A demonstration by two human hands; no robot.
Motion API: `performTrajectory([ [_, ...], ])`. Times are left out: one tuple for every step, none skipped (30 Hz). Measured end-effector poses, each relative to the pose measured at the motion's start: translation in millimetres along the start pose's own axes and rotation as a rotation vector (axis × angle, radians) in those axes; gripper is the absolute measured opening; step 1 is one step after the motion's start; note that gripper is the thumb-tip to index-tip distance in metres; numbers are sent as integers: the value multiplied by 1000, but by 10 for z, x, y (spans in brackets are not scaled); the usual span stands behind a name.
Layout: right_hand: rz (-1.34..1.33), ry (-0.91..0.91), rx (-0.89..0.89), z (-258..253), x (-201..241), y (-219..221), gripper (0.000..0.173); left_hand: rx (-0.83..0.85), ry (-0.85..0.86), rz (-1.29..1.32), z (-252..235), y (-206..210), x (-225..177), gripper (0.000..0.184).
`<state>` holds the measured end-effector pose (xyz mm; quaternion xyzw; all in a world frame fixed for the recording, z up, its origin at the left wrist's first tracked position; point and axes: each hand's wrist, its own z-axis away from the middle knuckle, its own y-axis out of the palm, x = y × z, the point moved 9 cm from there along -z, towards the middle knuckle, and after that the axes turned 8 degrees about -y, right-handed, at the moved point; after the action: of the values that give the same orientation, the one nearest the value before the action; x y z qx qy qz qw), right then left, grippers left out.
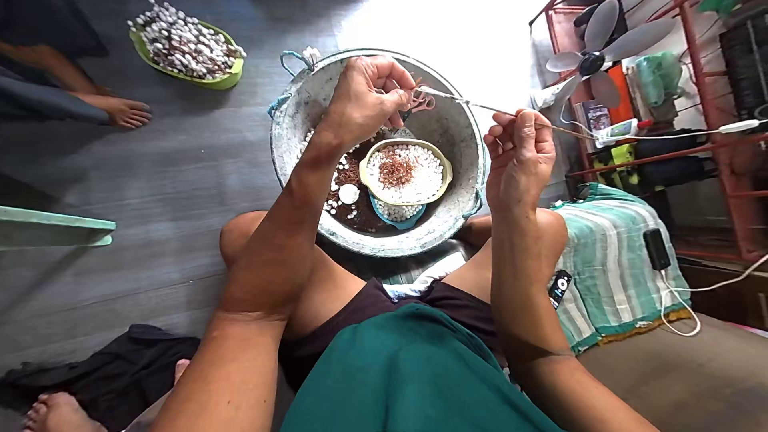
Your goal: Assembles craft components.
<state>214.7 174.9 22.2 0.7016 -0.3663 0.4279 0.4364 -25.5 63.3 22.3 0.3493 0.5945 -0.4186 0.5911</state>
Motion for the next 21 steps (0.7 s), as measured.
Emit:
performTrajectory([
  [-1,-1,-1,-1,-3,-5,15,2,-1,-1,1,9,0,11],
  [0,0,-9,-2,-1,-15,16,2,0,-2,3,11,-4,11],
  [3,0,-19,-4,7,-20,16,-1,0,-2,3,4,-5,11],
  [9,2,-25,-2,15,-22,16,-3,0,2,6,-3,-2,10],
  [15,0,-25,1,21,-19,16,-3,1,5,8,-7,-1,10],
  [17,-4,-21,5,21,-15,15,-4,0,5,9,-8,-2,10],
  [19,-8,-15,6,16,-14,15,-3,-3,-1,7,-5,-3,10],
  [21,-9,-16,6,12,-23,15,-4,-5,-5,6,1,-3,10],
  [17,-9,-21,1,13,-36,15,-5,-4,-9,5,7,-7,11],
  [16,-7,-25,-5,15,-46,15,-7,-1,-10,4,4,-11,11],
  [17,-4,-26,-7,13,-53,15,-10,0,-8,7,-3,-8,10],
  [17,-1,-29,-5,9,-58,15,-10,1,-5,9,-6,-3,10],
  [19,0,-26,0,6,-54,15,-7,2,-5,8,-3,-2,10],
  [20,0,-23,6,2,-44,15,-4,2,-6,5,4,-1,11],
  [16,-3,-17,13,-1,-30,15,-2,0,-8,7,14,-3,11],
  [13,-5,-9,20,3,-12,15,-2,-2,-11,10,23,-4,11],
  [9,-5,-8,24,12,-3,15,-4,0,-13,11,28,-8,10],
  [8,-4,-8,24,21,-1,15,-5,3,-15,13,28,-12,10],
  [9,-3,-9,21,24,-7,15,-7,5,-14,13,24,-13,10],
  [12,-1,-10,18,23,-17,15,-8,3,-14,12,19,-11,10],
  [16,1,-11,17,16,-29,15,-9,0,-16,11,15,-7,10],
])
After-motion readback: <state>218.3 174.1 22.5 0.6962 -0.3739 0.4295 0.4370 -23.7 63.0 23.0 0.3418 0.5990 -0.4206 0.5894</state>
